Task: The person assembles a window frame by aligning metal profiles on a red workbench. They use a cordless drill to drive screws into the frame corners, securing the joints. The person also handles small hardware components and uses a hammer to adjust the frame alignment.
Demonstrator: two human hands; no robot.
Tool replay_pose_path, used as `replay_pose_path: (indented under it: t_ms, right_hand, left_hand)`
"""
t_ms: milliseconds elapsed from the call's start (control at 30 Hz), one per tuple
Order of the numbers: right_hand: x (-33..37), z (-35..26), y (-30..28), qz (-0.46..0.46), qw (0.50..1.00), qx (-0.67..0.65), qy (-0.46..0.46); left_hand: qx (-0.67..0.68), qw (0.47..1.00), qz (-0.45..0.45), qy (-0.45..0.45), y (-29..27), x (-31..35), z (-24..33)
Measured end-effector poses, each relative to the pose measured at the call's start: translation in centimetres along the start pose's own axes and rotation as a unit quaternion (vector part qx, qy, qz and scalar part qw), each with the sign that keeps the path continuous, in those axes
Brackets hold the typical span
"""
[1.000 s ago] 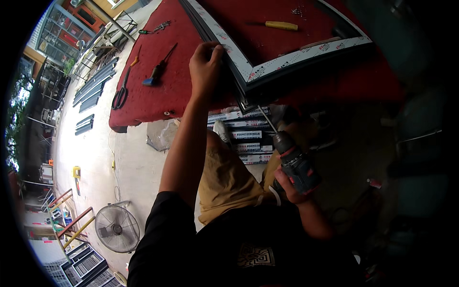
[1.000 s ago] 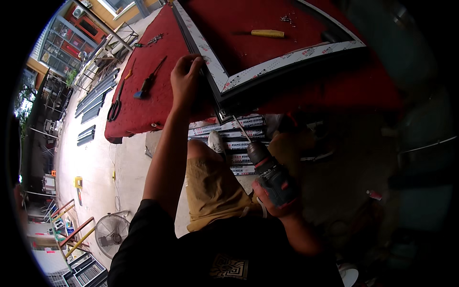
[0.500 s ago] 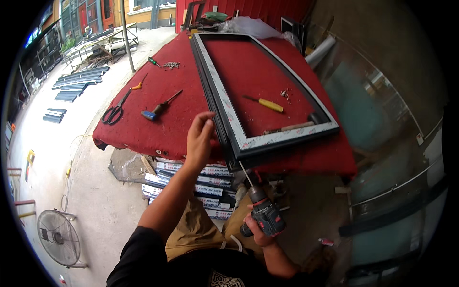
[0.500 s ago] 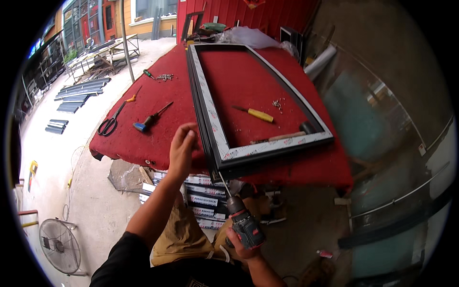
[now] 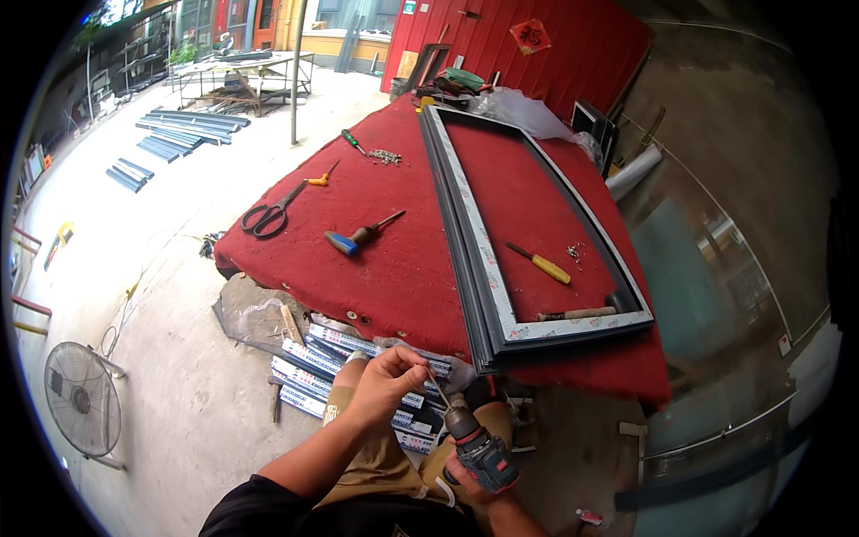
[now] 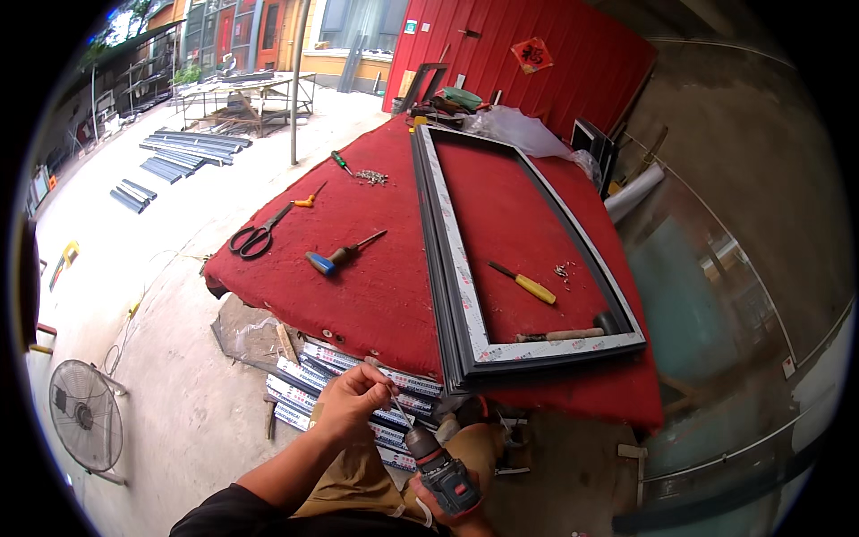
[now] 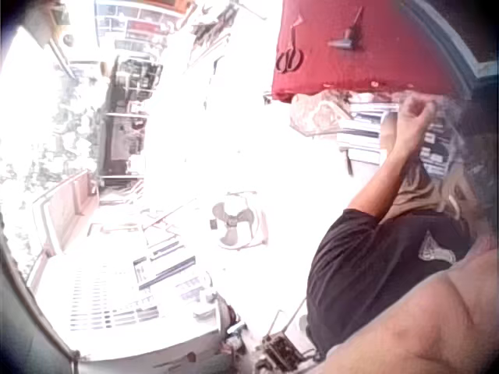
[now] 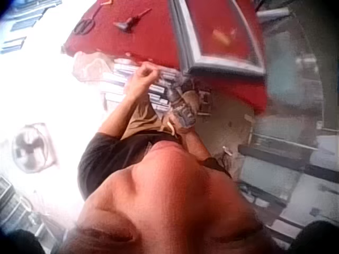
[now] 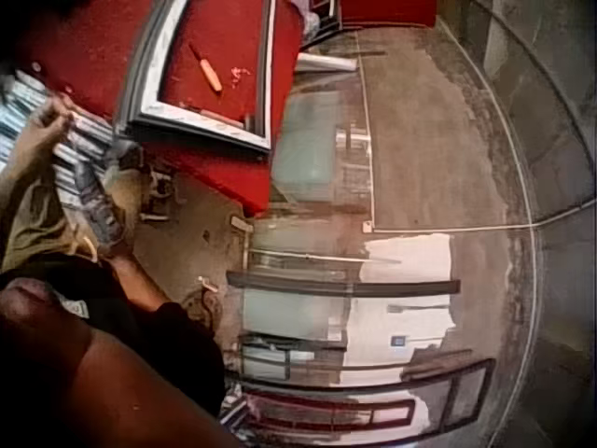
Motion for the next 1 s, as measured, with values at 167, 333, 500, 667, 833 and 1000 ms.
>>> replay_pose_path:
  t_ms: [167,333,500,667,833,1000]
  right_hand:
    - [-0.6,-1.3,2.0,-0.028,1.0,-0.001,0.001]
    - [-0.4,-1.4,2.9,-0.113,0.993,-0.006,0.025]
    - [0.0,-0.5,3.7,-0.083,0.986,0.099,-0.102]
    - [0.6,-0.7,3.8,-0.105,0.974,0.112,-0.165]
    - [0.8,-1.9,4.1,-0.135,0.988,-0.062,0.05]
    - [0.4,-3.5,4.0,-0.094,0.983,-0.146,0.051]
  left_hand:
    - [0.095,0.995,0.027,-0.015,-1.1,1.2,1.1]
    - [0.078,0.997,0.021,-0.016,-2.7,1.7,1.8]
    - [0.053,0.996,0.042,-0.063,-3.3,2.1,2.2]
    - [0.055,0.993,0.036,-0.095,-4.2,2.6,2.5]
    - [0.048,0.992,0.008,-0.113,-4.0,2.4,2.9]
    - [0.054,0.992,-0.015,-0.117,-3.5,2.5,3.7]
Point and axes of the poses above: each hand's wrist, its own x-axis away from the middle knuckle, its own y-axis out of the palm, z = x × y, the point moved 4 cm from there along -x, towards the middle knuckle, and after that the axes turned 15 degrees about x, right-handed, at the moved point
